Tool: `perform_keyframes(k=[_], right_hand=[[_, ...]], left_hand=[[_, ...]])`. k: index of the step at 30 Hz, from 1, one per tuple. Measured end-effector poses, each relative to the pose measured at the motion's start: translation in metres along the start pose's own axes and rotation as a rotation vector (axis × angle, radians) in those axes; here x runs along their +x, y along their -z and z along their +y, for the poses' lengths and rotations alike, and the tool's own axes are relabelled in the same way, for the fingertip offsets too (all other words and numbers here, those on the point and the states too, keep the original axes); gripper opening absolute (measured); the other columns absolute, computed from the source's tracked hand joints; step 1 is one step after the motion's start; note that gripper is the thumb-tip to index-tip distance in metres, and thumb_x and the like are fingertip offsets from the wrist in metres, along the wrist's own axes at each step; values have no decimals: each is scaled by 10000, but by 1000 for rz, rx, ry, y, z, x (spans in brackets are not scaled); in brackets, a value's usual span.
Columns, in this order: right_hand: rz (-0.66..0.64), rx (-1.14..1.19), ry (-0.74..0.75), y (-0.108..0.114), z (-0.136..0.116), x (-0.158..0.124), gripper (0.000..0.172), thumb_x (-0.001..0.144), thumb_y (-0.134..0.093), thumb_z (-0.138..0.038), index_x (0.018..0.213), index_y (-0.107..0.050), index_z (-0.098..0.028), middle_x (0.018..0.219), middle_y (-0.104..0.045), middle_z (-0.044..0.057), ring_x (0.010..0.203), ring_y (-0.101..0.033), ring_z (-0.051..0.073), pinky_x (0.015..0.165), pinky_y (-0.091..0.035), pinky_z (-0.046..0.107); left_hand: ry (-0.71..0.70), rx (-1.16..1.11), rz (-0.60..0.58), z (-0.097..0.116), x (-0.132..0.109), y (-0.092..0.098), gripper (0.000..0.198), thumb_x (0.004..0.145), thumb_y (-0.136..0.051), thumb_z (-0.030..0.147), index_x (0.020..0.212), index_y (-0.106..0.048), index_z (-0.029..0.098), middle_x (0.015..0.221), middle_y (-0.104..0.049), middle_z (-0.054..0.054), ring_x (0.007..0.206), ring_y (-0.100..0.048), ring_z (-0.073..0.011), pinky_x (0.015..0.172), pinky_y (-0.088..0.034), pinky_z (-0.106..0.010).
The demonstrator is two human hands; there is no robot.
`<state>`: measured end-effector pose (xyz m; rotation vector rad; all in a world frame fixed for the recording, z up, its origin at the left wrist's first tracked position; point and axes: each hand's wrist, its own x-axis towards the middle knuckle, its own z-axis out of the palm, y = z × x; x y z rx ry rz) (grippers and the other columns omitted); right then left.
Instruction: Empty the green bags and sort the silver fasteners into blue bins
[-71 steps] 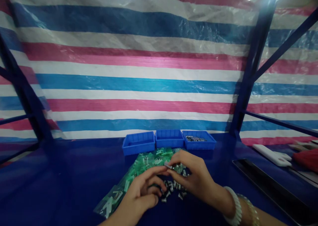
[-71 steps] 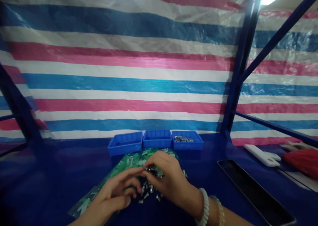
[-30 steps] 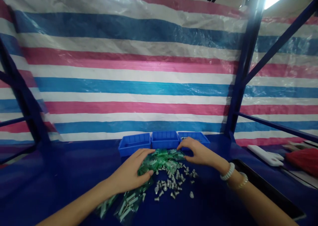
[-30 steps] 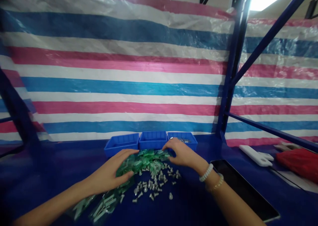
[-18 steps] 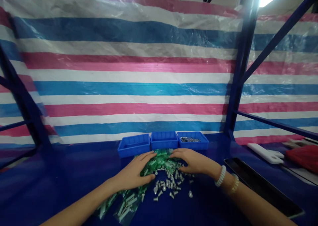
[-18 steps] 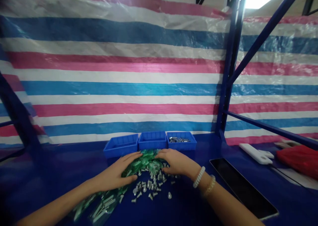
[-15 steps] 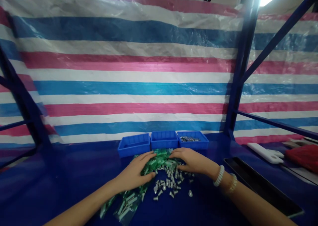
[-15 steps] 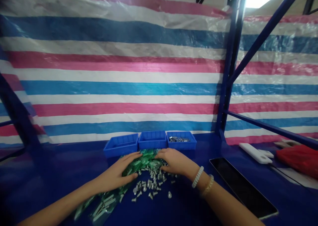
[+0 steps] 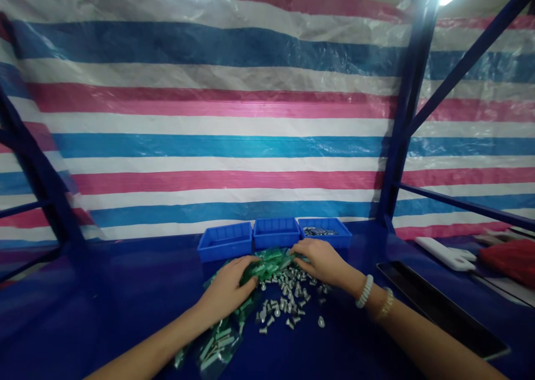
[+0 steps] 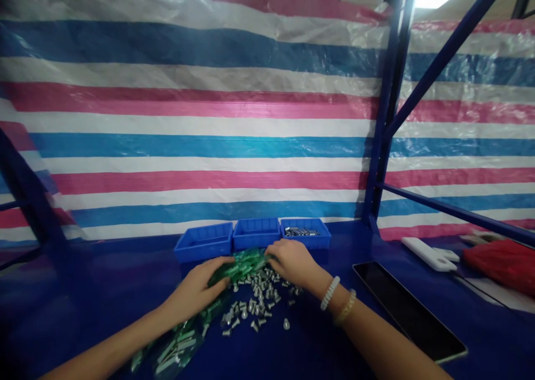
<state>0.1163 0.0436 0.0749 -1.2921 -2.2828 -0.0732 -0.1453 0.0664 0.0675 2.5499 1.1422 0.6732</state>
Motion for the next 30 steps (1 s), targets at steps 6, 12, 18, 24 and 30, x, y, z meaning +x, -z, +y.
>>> perform_keyframes(k=[6, 12, 18, 24, 30], right_hand=[[122, 29, -114, 4, 9, 5, 159, 880, -525, -164, 972, -654, -158, 822, -687, 31, 735, -631, 140, 696, -477, 240], [138, -92, -189, 10, 21, 2, 119, 804, -579, -124, 880, -668, -149, 809, -634, 66, 844, -579, 221, 727, -428, 301], [20, -105, -161, 15, 5, -2, 387, 673, -555, -7, 1015, -658, -157, 806, -643, 57, 859, -562, 220, 726, -401, 276], [-84, -4, -190, -2, -22, 2, 87, 734, -614, -133, 680, -673, -168, 682, -648, 26, 721, -570, 172, 681, -381, 250], [-134, 15, -289, -12, -25, 4, 88, 717, -675, -201, 647, -717, -167, 632, -687, 44, 584, -582, 159, 546, -329, 248]], left_hand=[[43, -82, 15, 0, 1, 5, 332, 867, -487, 294, 1165, -608, 210, 1154, -683, -104, 1001, -635, -298, 840, -465, -432], [93, -76, -9, -4, 0, 3, 371, 875, -470, 370, 1185, -602, 215, 1123, -688, -97, 826, -645, -237, 760, -482, -378], [100, -85, 6, -2, 1, 3, 329, 877, -463, 361, 1148, -605, 240, 1157, -684, -67, 985, -631, -266, 851, -473, -402], [105, -89, 10, 1, 1, 4, 318, 874, -467, 353, 1130, -611, 234, 1147, -690, -66, 1043, -622, -278, 886, -466, -422], [88, -79, 32, 0, 0, 2, 325, 862, -477, 349, 1133, -618, 239, 1162, -685, -72, 1064, -622, -290, 903, -473, -441]])
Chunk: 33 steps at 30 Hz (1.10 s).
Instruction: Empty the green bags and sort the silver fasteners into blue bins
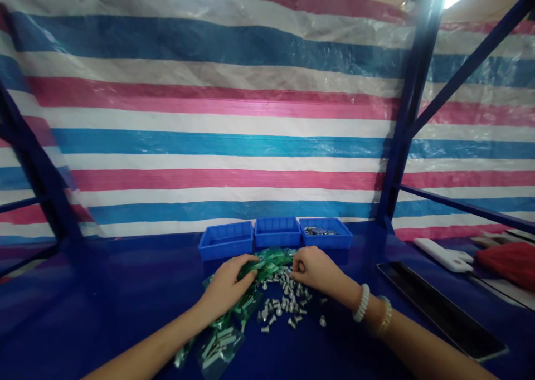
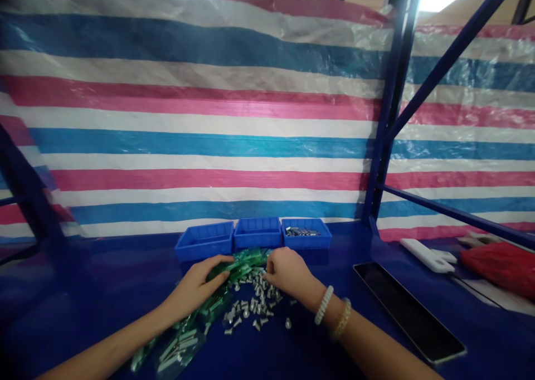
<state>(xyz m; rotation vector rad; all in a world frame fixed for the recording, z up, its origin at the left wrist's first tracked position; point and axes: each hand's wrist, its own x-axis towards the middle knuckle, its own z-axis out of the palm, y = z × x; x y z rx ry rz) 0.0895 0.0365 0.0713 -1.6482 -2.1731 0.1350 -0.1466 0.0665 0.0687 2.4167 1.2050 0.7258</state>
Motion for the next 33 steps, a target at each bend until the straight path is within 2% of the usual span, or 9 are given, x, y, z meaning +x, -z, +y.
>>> perform_keyframes(k=[9, 13, 15, 18, 22, 25, 28, 30, 33], right_hand=[[24, 89, -75, -1, 3, 0, 69, 645, -672, -115, 589, -695, -148, 722, -705, 90, 698, -638, 207, 609, -412, 265], [34, 236, -74, 8, 1, -3, 45, 714, -634, -157, 751, -656, -144, 636, -646, 19, 571, -592, 136, 516, -414, 209], [37, 432, -31, 12, -7, -7, 48, 751, -603, -170, 794, -610, -151, 567, -575, -35, 497, -535, 99, 471, -395, 183], [122, 645, 95, 14, -26, -14, 126, 685, -606, -81, 777, -575, -161, 575, -506, -66, 512, -485, 84, 480, -378, 175], [262, 561, 264, 9, -44, -24, 187, 658, -619, -29, 778, -621, -172, 614, -511, -56, 559, -481, 94, 530, -378, 196], [301, 501, 395, 4, -47, -28, 123, 722, -653, -81, 792, -648, -182, 675, -552, -28, 616, -523, 108, 563, -406, 201], [352, 472, 426, 4, -45, -29, 46, 789, -663, -171, 826, -641, -188, 727, -598, -1, 659, -560, 125, 591, -440, 218], [393, 484, 375, 8, -42, -28, 42, 802, -655, -197, 833, -627, -193, 736, -622, 4, 653, -574, 131, 604, -459, 237], [397, 603, 280, 14, -38, -25, 42, 802, -642, -215, 825, -611, -200, 757, -648, 7, 659, -606, 137, 621, -498, 257]], left_hand=[[-123, 148, 40, -4, 0, -4, 336, 837, -513, 261, 1156, -603, 208, 1184, -660, -97, 1133, -581, -295, 964, -449, -496], [-201, 112, 111, 13, -5, 6, 370, 804, -558, 271, 1168, -594, 219, 1247, -617, -98, 1196, -521, -309, 1012, -393, -525], [-180, -15, 94, 26, -11, 10, 374, 802, -552, 271, 1170, -593, 221, 1212, -625, -96, 1136, -553, -290, 976, -424, -490], [-40, -319, -64, 42, -22, 8, 378, 787, -542, 267, 1154, -611, 211, 1058, -657, -85, 885, -623, -227, 784, -504, -385], [150, -757, -279, 46, -31, -5, 442, 664, -597, 197, 1103, -642, 205, 915, -669, -35, 696, -587, -147, 637, -458, -278], [204, -1036, -357, 43, -32, -12, 499, 557, -586, 98, 1043, -663, 181, 862, -685, -31, 806, -614, -169, 660, -446, -250], [255, -1153, -321, 42, -32, -13, 604, 511, -529, 72, 1096, -640, 177, 1041, -687, -79, 899, -637, -206, 732, -491, -296], [254, -1074, -247, 44, -33, -9, 679, 520, -497, 82, 1181, -599, 198, 1181, -649, -95, 986, -630, -239, 828, -510, -362], [121, -825, -161, 47, -35, -1, 701, 579, -495, 112, 1260, -556, 268, 1310, -583, -62, 1156, -554, -276, 948, -491, -444]])
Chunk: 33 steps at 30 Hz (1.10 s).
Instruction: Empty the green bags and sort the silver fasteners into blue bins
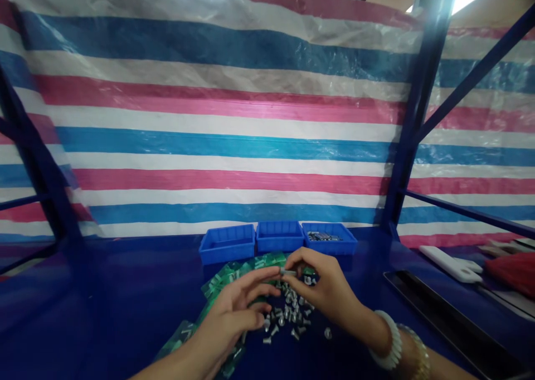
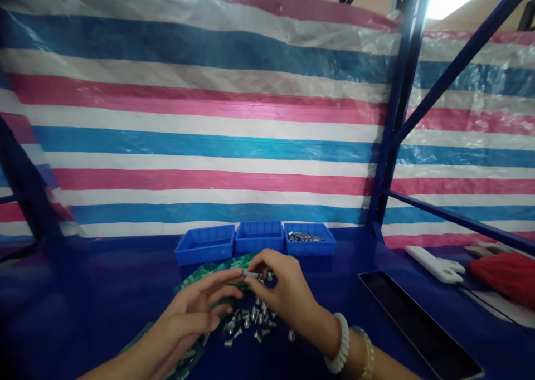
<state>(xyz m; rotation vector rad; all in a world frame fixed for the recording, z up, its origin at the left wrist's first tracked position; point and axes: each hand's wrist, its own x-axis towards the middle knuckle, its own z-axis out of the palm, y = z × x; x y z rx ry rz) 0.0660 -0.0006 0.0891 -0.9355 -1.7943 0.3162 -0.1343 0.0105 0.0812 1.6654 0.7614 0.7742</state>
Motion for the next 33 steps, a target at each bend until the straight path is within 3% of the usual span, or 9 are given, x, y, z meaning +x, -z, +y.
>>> perform_keyframes(k=[6, 9, 12, 15, 18, 22, 25, 28, 33], right_hand=[[-3, 260, -136, 4, 12, 8, 116, 769, -676, -249, 830, -599, -187, 799, -668, 27, 759, -670, 165, 700, -550, 279], [74, 30, -136, 23, 33, 20, 103, 791, -643, -256, 844, -610, -175, 805, -666, 31, 708, -649, 155, 664, -526, 264], [143, -457, -174, 53, 64, 33, 122, 824, -589, -259, 893, -621, -163, 704, -635, 7, 625, -594, 152, 619, -483, 258], [146, -590, -219, 81, 94, 40, 109, 795, -596, -184, 887, -629, -136, 743, -652, 46, 653, -588, 184, 672, -466, 303], [95, -656, -226, 89, 106, 41, 84, 784, -589, -122, 848, -643, -123, 840, -671, 111, 791, -598, 238, 767, -445, 361], [-25, -670, -133, 67, 89, 37, 153, 848, -519, -94, 880, -665, -127, 882, -671, 117, 918, -572, 245, 838, -411, 361], [-219, -607, -7, 38, 66, 33, 138, 835, -574, -102, 852, -686, -181, 834, -681, 29, 854, -579, 176, 840, -410, 285], [-368, -585, 66, 14, 52, 27, 111, 811, -623, -121, 786, -704, -193, 774, -661, 6, 803, -565, 156, 815, -407, 265], [-447, -668, 58, -1, 49, 21, 132, 820, -621, -144, 740, -720, -177, 795, -642, 49, 815, -539, 193, 838, -389, 331]], left_hand=[[-261, 278, -45, 2, 0, 7, 543, 732, -505, 212, 1258, -564, 328, 1437, -465, -19, 1275, -467, -294, 963, -497, -452], [-340, 454, 59, -1, 7, 17, 468, 809, -463, 215, 1257, -550, 320, 1348, -554, -32, 1234, -507, -274, 984, -477, -463], [-368, 705, 142, -7, 18, 27, 446, 827, -476, 224, 1267, -521, 281, 1276, -601, -57, 1184, -540, -270, 1002, -448, -487], [-317, 884, 111, -14, 29, 32, 539, 806, -564, 324, 1328, -464, 231, 1321, -566, -111, 1221, -513, -310, 1019, -425, -513], [-281, 1001, 80, -18, 39, 32, 687, 745, -643, 428, 1365, -441, 214, 1385, -515, -141, 1274, -459, -361, 1035, -394, -547], [-178, 1047, 50, -18, 48, 34, 676, 745, -626, 435, 1352, -476, 179, 1372, -528, -175, 1237, -500, -374, 1002, -420, -544], [-168, 1037, 43, -19, 51, 38, 544, 771, -588, 379, 1280, -552, 189, 1270, -617, -159, 1157, -571, -349, 957, -455, -517], [-211, 1018, 57, -20, 52, 41, 442, 825, -528, 365, 1234, -589, 208, 1205, -662, -139, 1111, -603, -326, 924, -467, -497], [-182, 1011, 58, -20, 53, 42, 408, 888, -462, 396, 1230, -592, 215, 1145, -692, -130, 1036, -638, -309, 865, -487, -463]])
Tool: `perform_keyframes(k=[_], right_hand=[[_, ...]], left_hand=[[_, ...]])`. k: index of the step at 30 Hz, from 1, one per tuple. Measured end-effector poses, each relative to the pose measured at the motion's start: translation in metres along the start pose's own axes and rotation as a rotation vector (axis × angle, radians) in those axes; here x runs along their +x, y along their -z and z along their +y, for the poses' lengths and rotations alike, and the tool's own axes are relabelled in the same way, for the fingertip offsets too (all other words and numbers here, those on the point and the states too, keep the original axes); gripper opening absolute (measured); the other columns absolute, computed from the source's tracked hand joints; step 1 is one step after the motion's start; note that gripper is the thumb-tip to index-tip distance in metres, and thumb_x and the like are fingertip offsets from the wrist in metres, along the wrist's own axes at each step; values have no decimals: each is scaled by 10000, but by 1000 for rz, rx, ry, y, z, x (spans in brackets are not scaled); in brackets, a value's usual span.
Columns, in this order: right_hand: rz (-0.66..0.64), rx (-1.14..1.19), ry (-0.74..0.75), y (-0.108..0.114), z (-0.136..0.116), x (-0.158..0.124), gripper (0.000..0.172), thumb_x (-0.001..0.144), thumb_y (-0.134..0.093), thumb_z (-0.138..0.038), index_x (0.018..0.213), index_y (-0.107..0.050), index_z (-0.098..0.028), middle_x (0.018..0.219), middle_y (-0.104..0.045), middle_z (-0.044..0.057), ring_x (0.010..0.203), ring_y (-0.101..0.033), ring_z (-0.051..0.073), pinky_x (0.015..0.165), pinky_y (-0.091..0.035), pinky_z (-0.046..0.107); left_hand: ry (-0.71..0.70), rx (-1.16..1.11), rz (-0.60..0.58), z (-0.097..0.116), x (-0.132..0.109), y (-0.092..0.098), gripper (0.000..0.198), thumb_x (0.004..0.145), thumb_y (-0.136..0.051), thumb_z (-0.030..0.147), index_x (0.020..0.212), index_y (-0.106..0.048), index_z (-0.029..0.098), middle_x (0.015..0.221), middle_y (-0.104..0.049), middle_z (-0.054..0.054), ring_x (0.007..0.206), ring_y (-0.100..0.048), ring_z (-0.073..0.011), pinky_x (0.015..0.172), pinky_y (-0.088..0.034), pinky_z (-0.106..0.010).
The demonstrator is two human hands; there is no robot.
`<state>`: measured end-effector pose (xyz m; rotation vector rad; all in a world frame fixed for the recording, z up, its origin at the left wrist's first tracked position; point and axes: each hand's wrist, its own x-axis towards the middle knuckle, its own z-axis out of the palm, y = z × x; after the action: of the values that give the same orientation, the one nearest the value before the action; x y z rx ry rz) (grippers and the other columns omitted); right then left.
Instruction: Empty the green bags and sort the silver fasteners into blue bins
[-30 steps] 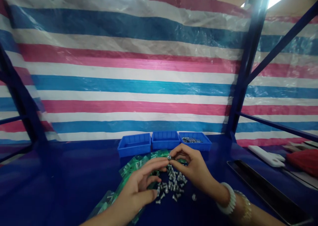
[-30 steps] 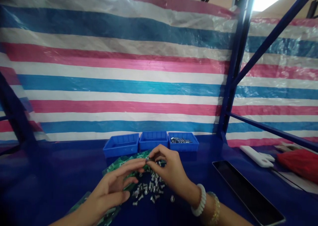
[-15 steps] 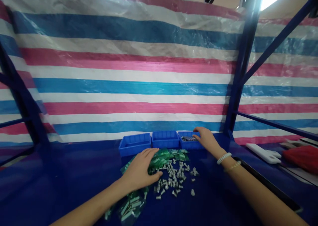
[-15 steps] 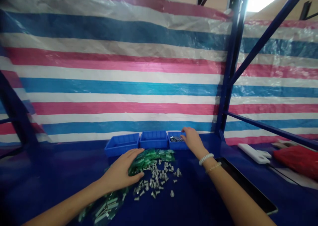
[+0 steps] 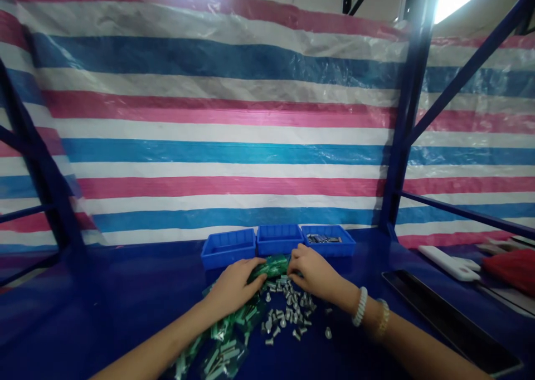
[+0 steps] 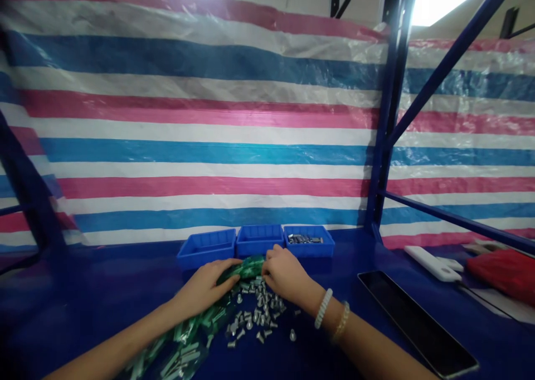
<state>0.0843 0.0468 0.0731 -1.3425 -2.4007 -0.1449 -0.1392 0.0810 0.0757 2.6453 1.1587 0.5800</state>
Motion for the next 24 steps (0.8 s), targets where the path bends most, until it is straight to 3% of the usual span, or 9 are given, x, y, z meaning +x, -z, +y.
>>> perform_keyframes(k=[6, 11, 15, 19, 24], right_hand=[[-37, -54, -75, -5, -6, 1, 154, 852, -601, -166, 756, -721, -156, 845, -642, 98, 904, -539, 254, 777, -401, 355], [-17, 32, -142, -9, -4, 1, 124, 819, -633, -156, 718, -705, -153, 862, -631, 95, 904, -553, 250, 781, -422, 356], [41, 182, -187, -4, 2, -2, 49, 752, -665, -112, 770, -668, -157, 832, -638, 52, 837, -588, 190, 754, -456, 295], [60, 343, -241, 7, 11, -6, 77, 764, -630, -120, 837, -614, -138, 683, -638, 6, 620, -605, 122, 574, -469, 215], [138, 782, -312, 17, 16, -8, 108, 746, -647, -218, 818, -615, -146, 634, -613, -4, 577, -602, 123, 549, -485, 231]], left_hand=[[14, -12, 30, -1, -1, -2, 399, 920, -424, 439, 1215, -605, 240, 1144, -698, -104, 1043, -635, -298, 888, -475, -462], [12, -45, 46, -3, -1, -3, 401, 918, -435, 456, 1211, -606, 242, 1134, -705, -93, 1025, -642, -287, 885, -479, -460], [29, -79, 36, -4, -1, -3, 406, 926, -411, 462, 1210, -608, 249, 1150, -698, -93, 1038, -639, -295, 885, -479, -463], [40, -104, 63, -6, -4, -8, 397, 888, -479, 441, 1197, -616, 233, 1169, -682, -106, 1076, -616, -305, 907, -476, -478], [-5, -108, 97, -4, -5, -8, 390, 820, -571, 381, 1168, -623, 213, 1203, -655, -121, 1143, -572, -313, 985, -433, -523]])
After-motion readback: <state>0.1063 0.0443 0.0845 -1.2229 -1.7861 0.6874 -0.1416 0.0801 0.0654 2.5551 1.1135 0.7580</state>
